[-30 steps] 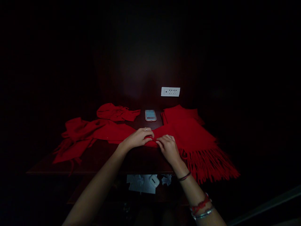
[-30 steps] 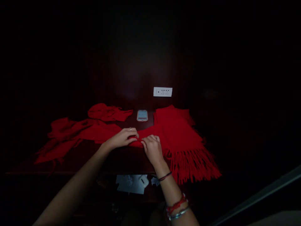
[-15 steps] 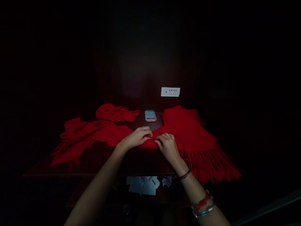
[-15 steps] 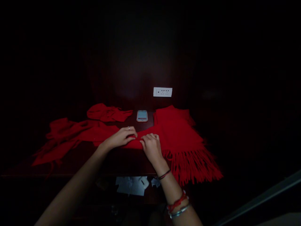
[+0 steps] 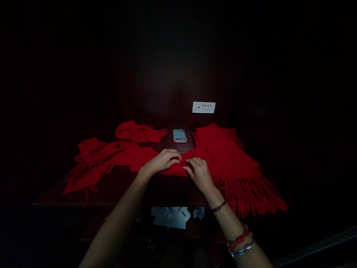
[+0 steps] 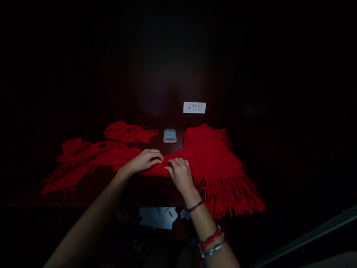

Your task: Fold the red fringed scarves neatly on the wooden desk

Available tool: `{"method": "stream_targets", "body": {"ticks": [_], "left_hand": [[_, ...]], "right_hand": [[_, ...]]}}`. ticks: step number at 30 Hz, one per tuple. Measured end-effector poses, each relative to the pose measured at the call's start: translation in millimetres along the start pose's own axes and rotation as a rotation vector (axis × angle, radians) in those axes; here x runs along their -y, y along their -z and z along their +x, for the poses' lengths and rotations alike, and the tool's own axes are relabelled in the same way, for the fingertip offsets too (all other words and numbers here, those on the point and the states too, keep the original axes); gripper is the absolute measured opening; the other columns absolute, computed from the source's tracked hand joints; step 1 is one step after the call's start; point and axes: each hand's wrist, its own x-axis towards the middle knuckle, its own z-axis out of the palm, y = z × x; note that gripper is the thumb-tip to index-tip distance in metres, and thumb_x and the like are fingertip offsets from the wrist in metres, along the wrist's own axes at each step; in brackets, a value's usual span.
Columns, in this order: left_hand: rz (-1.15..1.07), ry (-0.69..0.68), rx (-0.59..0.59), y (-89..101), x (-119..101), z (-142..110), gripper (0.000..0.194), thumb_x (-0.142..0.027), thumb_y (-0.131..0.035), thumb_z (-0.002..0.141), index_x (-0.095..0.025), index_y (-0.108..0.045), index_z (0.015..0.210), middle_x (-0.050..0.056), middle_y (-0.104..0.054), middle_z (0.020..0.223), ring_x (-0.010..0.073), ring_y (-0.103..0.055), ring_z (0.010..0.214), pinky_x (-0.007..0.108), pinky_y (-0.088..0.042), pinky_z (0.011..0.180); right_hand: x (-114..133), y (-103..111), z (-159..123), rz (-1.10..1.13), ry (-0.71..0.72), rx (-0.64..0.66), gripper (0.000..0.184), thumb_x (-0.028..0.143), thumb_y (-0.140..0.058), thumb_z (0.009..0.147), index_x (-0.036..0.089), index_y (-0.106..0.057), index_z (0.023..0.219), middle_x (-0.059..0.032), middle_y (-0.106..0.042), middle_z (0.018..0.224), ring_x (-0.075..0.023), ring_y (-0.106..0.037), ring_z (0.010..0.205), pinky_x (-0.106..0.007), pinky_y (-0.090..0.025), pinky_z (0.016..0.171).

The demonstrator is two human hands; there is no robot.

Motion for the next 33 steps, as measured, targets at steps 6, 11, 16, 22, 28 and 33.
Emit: {"method": "stream_targets", "body": {"ticks": [6, 11, 16, 22, 28, 33], "left_hand": [[-0.026, 0.015, 0.009, 1.0, -1.5, -0.4, 0.011, -0.021, -0.048, 0.078, -0.016, -0.058, 0.082, 0.002, -0.056, 0.078, 0.0116, -0.050, 0.075, 0.020, -0.037, 0.071], [0.048, 0.029, 0.064, 1.7, -0.7, -2.0, 0.017, -0.024, -0.045, 0.080, -0.016, -0.058, 0.083, 0.003, -0.058, 0.079, 0.0128, -0.051, 0.076, 0.022, -0.037, 0.073], [0.083, 0.007, 0.045, 1.5, 0.0, -1.5, 0.017, -0.020, -0.042, 0.081, -0.015, -0.059, 0.084, 0.004, -0.058, 0.080, 0.0133, -0.051, 0.078, 0.022, -0.037, 0.074], [0.043, -0.006, -0.009, 1.7, -4.3, 0.0, 0.014, -0.020, -0.045, 0.080, -0.015, -0.058, 0.082, 0.003, -0.056, 0.078, 0.0125, -0.050, 0.076, 0.021, -0.038, 0.073], [0.023, 0.013, -0.027, 8.6, -6.7, -1.5, 0.019, -0.026, -0.043, 0.081, -0.015, -0.058, 0.080, 0.002, -0.056, 0.076, 0.0123, -0.051, 0.074, 0.022, -0.038, 0.072], [0.052, 0.062, -0.035, 30.0, -4.8, -24.5, 0.019, -0.025, -0.040, 0.082, -0.016, -0.057, 0.081, 0.003, -0.055, 0.080, 0.0125, -0.050, 0.077, 0.022, -0.038, 0.073]], "right_hand": [[2.6, -1.6, 0.9, -0.022, 0.009, 0.007, 0.015, 0.026, -0.047, 0.079, 0.017, -0.058, 0.077, -0.0025, -0.059, 0.072, -0.0148, -0.048, 0.071, -0.025, -0.032, 0.068], [0.8, -0.3, -2.7, -0.050, -0.010, -0.014, 0.014, 0.025, -0.047, 0.079, 0.017, -0.058, 0.075, -0.0026, -0.059, 0.071, -0.0152, -0.048, 0.070, -0.025, -0.031, 0.066], [0.1, -0.5, -2.4, -0.060, -0.046, -0.021, 0.015, 0.026, -0.046, 0.080, 0.017, -0.058, 0.079, -0.0035, -0.059, 0.073, -0.0162, -0.048, 0.072, -0.027, -0.031, 0.067], [3.8, 0.0, 0.7, -0.021, 0.028, -0.018, 0.015, 0.026, -0.045, 0.080, 0.018, -0.058, 0.084, -0.0035, -0.059, 0.075, -0.0160, -0.048, 0.074, -0.026, -0.031, 0.069], [4.2, 1.0, -1.1, -0.037, 0.003, -0.026, 0.019, 0.025, -0.041, 0.083, 0.018, -0.058, 0.078, -0.0036, -0.059, 0.072, -0.0152, -0.049, 0.071, -0.026, -0.032, 0.067], [-1.7, 7.2, -8.8, -0.047, 0.011, 0.037, 0.021, 0.028, -0.046, 0.080, 0.016, -0.057, 0.094, -0.0059, -0.061, 0.085, -0.0169, -0.051, 0.080, -0.028, -0.034, 0.074]]}}
